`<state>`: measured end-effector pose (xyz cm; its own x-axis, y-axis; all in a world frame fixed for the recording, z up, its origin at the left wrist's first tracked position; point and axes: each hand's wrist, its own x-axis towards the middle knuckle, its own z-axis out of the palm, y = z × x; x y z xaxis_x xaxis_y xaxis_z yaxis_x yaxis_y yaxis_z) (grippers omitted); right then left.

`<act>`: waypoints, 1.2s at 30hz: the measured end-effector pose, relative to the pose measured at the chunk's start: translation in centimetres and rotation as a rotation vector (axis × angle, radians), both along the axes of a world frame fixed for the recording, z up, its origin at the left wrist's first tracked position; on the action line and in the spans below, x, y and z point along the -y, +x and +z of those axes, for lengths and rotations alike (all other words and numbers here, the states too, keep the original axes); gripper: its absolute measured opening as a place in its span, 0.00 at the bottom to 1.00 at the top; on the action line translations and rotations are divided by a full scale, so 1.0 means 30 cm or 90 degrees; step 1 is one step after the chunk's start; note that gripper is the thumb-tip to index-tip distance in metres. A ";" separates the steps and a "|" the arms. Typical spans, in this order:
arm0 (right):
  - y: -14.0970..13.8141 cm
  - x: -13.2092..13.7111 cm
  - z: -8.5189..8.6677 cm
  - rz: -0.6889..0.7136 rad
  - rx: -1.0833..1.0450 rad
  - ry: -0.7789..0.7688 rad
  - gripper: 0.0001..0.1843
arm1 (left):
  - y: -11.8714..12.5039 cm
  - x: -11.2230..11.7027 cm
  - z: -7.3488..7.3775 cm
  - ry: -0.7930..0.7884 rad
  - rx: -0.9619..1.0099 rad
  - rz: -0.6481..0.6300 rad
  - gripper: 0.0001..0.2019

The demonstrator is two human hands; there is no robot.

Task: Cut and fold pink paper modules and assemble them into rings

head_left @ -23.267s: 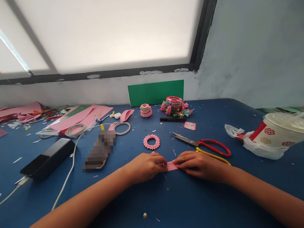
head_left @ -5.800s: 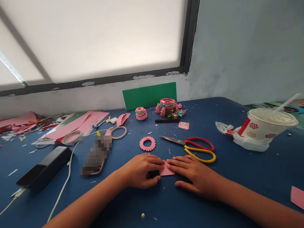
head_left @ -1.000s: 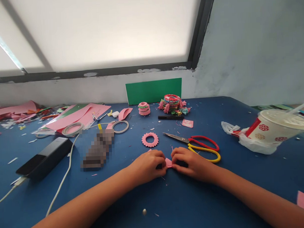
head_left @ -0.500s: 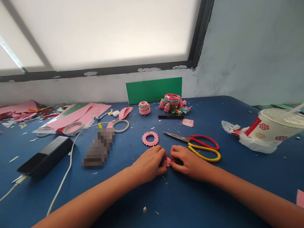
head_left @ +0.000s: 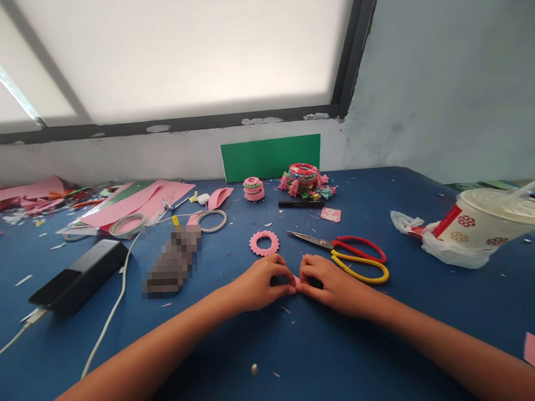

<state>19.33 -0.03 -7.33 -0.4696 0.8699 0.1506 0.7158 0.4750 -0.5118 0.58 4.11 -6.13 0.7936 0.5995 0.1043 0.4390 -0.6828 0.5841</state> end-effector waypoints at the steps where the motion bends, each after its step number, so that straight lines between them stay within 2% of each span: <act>1: 0.000 0.000 -0.001 0.000 -0.002 0.001 0.09 | 0.003 0.001 -0.001 -0.005 0.002 0.009 0.06; 15: -0.006 0.002 0.008 -0.003 0.001 -0.008 0.09 | 0.009 -0.001 -0.003 -0.017 0.005 0.024 0.06; 19: 0.000 0.002 0.003 -0.031 -0.012 -0.018 0.09 | 0.014 0.004 -0.007 -0.025 0.005 0.035 0.06; 25: 0.032 -0.003 0.020 -0.083 -0.022 -0.098 0.07 | 0.008 -0.008 -0.010 -0.049 -0.003 0.028 0.05; 31: 0.054 -0.002 0.039 -0.036 -0.028 -0.136 0.01 | -0.003 -0.031 0.006 -0.090 -0.010 -0.043 0.06; 36: 0.072 0.012 0.021 0.054 -0.058 -0.071 0.08 | -0.016 -0.023 0.011 -0.038 -0.017 -0.066 0.07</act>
<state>21.49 -0.39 -6.69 -0.5314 0.8412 0.1000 0.6239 0.4684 -0.6256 0.09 4.80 -5.81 0.8535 0.5189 0.0480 0.3844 -0.6891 0.6143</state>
